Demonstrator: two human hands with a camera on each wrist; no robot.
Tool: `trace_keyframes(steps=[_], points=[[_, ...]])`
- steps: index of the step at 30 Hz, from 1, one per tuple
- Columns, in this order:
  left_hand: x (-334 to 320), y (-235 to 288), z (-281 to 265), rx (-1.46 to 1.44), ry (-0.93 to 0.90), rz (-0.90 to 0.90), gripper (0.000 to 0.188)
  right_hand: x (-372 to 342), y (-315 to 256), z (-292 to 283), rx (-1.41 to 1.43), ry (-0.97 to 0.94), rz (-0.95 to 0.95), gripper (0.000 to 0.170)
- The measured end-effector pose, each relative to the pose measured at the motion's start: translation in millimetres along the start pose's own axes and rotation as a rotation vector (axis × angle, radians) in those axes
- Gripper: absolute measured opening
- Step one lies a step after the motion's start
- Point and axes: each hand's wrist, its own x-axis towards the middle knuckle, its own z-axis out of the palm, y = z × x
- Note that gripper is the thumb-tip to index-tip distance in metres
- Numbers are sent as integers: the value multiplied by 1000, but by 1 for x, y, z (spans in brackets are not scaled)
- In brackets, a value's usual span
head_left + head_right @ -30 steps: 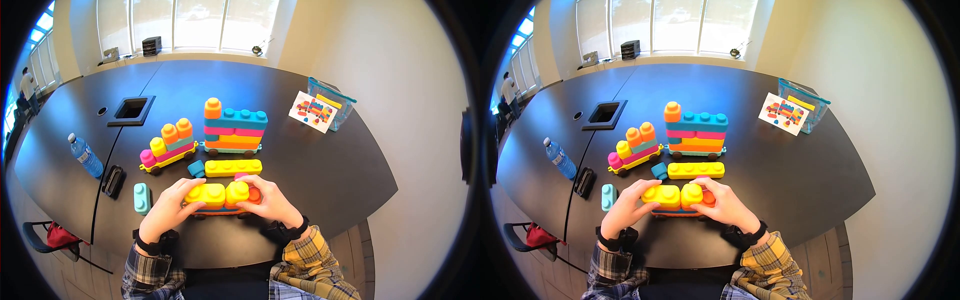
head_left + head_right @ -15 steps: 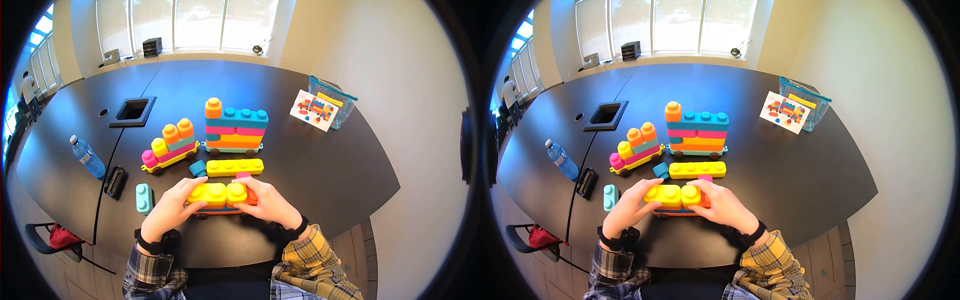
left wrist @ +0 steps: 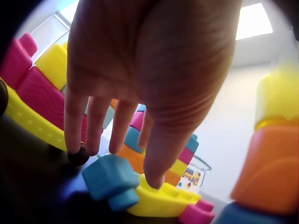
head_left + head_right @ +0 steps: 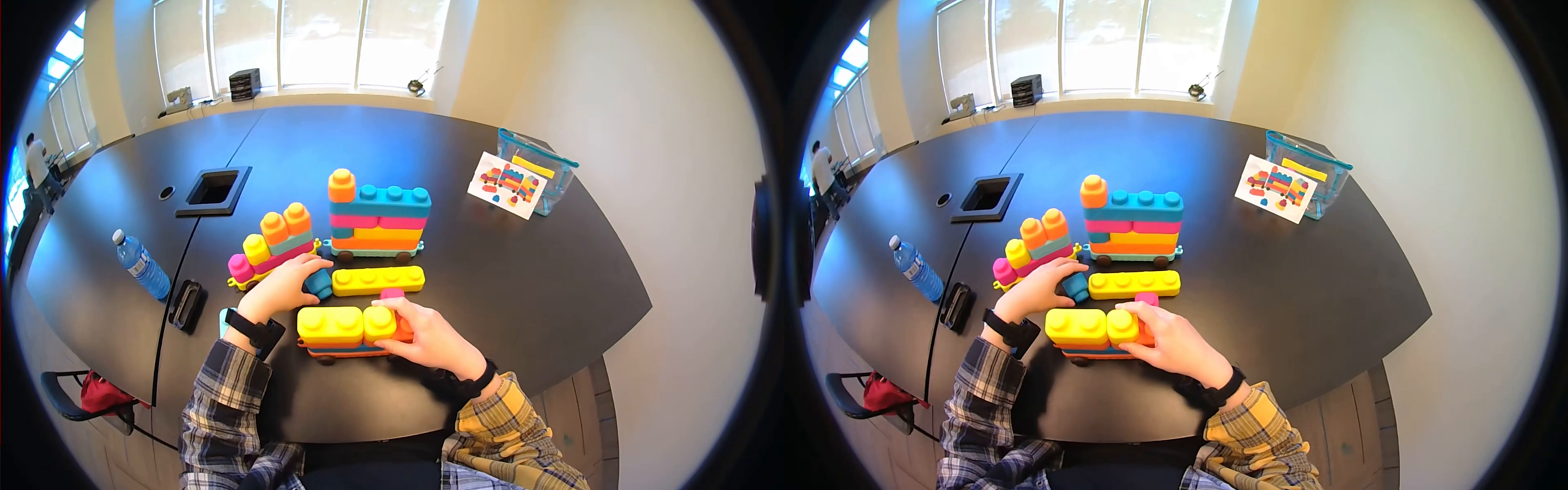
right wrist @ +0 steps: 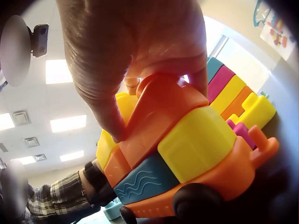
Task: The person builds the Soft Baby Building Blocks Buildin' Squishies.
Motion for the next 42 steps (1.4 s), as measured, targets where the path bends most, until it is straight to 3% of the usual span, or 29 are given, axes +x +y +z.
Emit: trace_keyframes(steps=[3,6,10,15,17,19,21,25,28,31,33,35,37,42], points=[[5,-6,6,52,-32,36,72,0,-2,0,8,-5,7,57],[5,-11,7,20,-110,-82,61,-1,-2,0,-1,-3,2,57],[-2,-8,-2,-66,44,-100,51,-1,3,0,-19,-16,-8,61],[-15,53,-51,-153,221,-196,48,10,0,-13,-122,-84,-107,75],[-17,66,-49,-197,272,-115,50,18,-9,-17,33,81,-105,88],[-16,84,-44,-384,232,-32,51,27,-21,-21,36,90,-109,90],[-18,105,-42,-358,178,-42,50,36,-26,-18,126,175,-155,89],[-18,119,-39,-359,92,8,41,43,-28,-17,37,204,-265,74],[-20,118,-34,-404,93,-11,44,40,-31,-16,83,192,-185,66],[-29,111,-28,-392,157,66,57,36,-30,-19,95,352,-217,60],[-44,111,-28,-200,248,76,72,25,-18,-26,230,414,-160,58],[-57,107,-25,-165,224,56,80,11,-1,-32,397,398,-106,57],[-67,104,-18,-203,187,-14,80,-1,9,-36,381,385,-83,55],[-75,97,-4,-255,207,5,62,-19,21,-29,197,244,-50,51]])
